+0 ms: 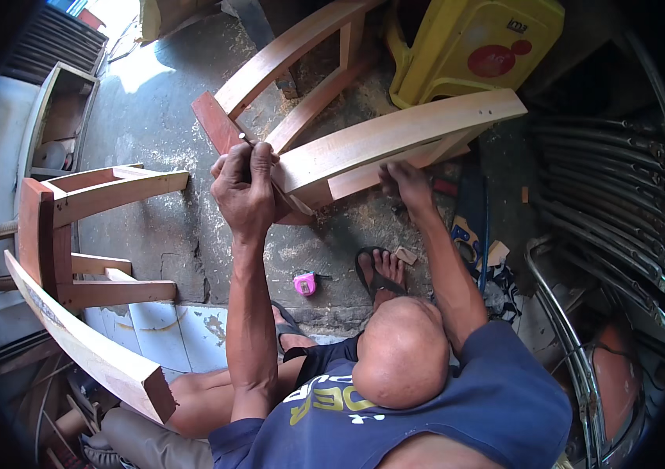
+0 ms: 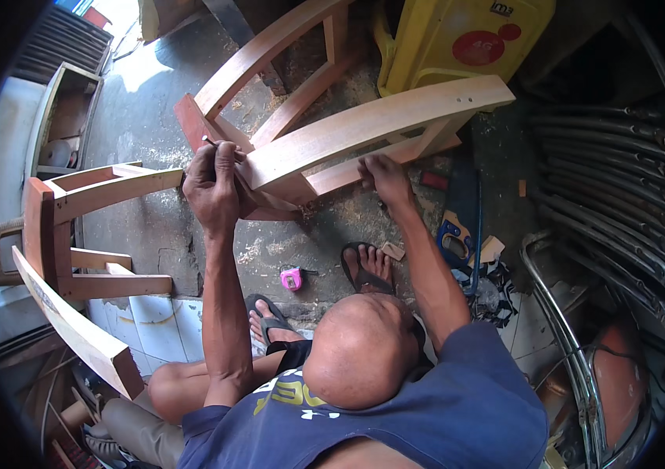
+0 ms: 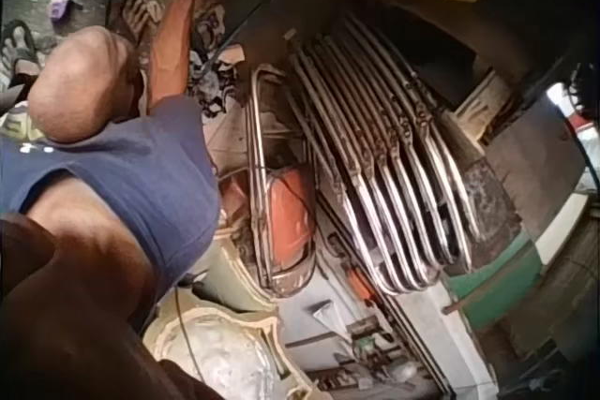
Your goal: The person measures a wooden board with a square, marks it with a pen, and cuts it using a hand saw. They then position the cut piece against a wooden frame on the floor and secure it by driving nails with a hammer.
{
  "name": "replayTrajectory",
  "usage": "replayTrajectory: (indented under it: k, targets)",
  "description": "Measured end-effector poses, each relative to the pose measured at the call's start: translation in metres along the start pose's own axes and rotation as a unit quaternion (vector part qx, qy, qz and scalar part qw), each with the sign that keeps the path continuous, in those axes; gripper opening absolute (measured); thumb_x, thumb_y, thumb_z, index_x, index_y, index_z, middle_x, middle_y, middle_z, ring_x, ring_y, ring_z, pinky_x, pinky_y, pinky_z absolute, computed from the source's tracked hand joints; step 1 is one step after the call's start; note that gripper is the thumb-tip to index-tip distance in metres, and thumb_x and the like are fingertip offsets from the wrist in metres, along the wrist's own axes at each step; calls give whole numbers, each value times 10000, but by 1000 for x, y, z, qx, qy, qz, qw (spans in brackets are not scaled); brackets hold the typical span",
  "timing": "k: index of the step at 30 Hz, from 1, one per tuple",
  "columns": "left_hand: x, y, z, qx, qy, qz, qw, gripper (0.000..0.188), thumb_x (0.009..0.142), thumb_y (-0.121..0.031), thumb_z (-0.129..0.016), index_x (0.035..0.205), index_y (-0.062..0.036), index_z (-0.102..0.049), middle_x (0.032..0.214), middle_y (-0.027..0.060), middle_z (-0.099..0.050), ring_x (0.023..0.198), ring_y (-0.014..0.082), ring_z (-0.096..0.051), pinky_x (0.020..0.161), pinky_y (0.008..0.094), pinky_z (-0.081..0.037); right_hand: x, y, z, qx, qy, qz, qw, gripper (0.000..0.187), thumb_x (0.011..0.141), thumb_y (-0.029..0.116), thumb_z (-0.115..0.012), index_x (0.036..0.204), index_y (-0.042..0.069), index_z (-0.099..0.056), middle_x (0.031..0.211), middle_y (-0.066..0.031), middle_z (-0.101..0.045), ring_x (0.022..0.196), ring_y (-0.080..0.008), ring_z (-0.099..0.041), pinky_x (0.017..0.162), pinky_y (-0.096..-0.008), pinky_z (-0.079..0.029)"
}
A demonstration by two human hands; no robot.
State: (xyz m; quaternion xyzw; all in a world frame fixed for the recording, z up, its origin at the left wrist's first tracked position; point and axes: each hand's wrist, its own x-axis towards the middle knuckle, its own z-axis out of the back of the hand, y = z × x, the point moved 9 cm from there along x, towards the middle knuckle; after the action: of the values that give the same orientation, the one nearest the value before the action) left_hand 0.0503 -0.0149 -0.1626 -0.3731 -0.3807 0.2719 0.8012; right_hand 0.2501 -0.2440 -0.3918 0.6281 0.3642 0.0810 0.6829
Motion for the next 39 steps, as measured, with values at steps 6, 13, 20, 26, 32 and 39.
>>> replayTrajectory:
  k: [6,13,20,26,32,39]
  targets:
    - [2,-8,-32,-97,-31,-6,995,178,1048,-155,-609,995,-5,-689,869,61,-710,795,102,-630,751,246,-492,70,33,-121,-34,37,325,944,526,1109,350,-435,1475,-25,-384,1425,-153,-493,1302,-234,-497,1094,-335,-407]
    - [1,8,-2,-64,-32,14,997,164,1031,-138,-636,970,4,-689,833,40,-683,782,98,-607,748,255,-484,34,41,-179,-82,148,385,907,612,1101,456,-312,1558,54,-381,1624,-179,-317,1494,-340,-328,1211,-438,-295]
    - [10,-3,-10,170,76,-25,982,170,980,-215,-668,1056,-70,-712,943,58,-747,901,171,-636,954,343,-387,9,64,-183,22,168,420,892,565,1096,437,-413,1481,24,-438,1409,-147,-487,1304,-253,-493,1112,-395,-395]
    - [14,-26,-24,225,140,-33,964,150,968,-217,-650,988,-77,-700,900,101,-720,907,215,-670,985,345,-329,36,32,-179,202,209,292,911,538,1093,448,-437,1399,9,-495,1306,-103,-553,1228,-205,-543,1064,-364,-447]
    - [13,-37,-24,153,131,-152,968,150,958,-185,-652,957,-43,-699,858,125,-695,857,269,-655,1012,385,-382,24,30,-168,-79,80,410,905,523,1103,370,-422,1492,21,-451,1461,-150,-534,1391,-273,-496,1124,-419,-432]
    - [11,-10,4,33,90,-69,993,113,946,-77,-702,1029,-11,-743,1004,87,-733,1026,207,-642,984,366,-460,-23,-3,-78,-118,15,-13,993,357,1012,297,-572,1203,2,-637,1095,-141,-690,1046,-258,-673,895,-383,-533]
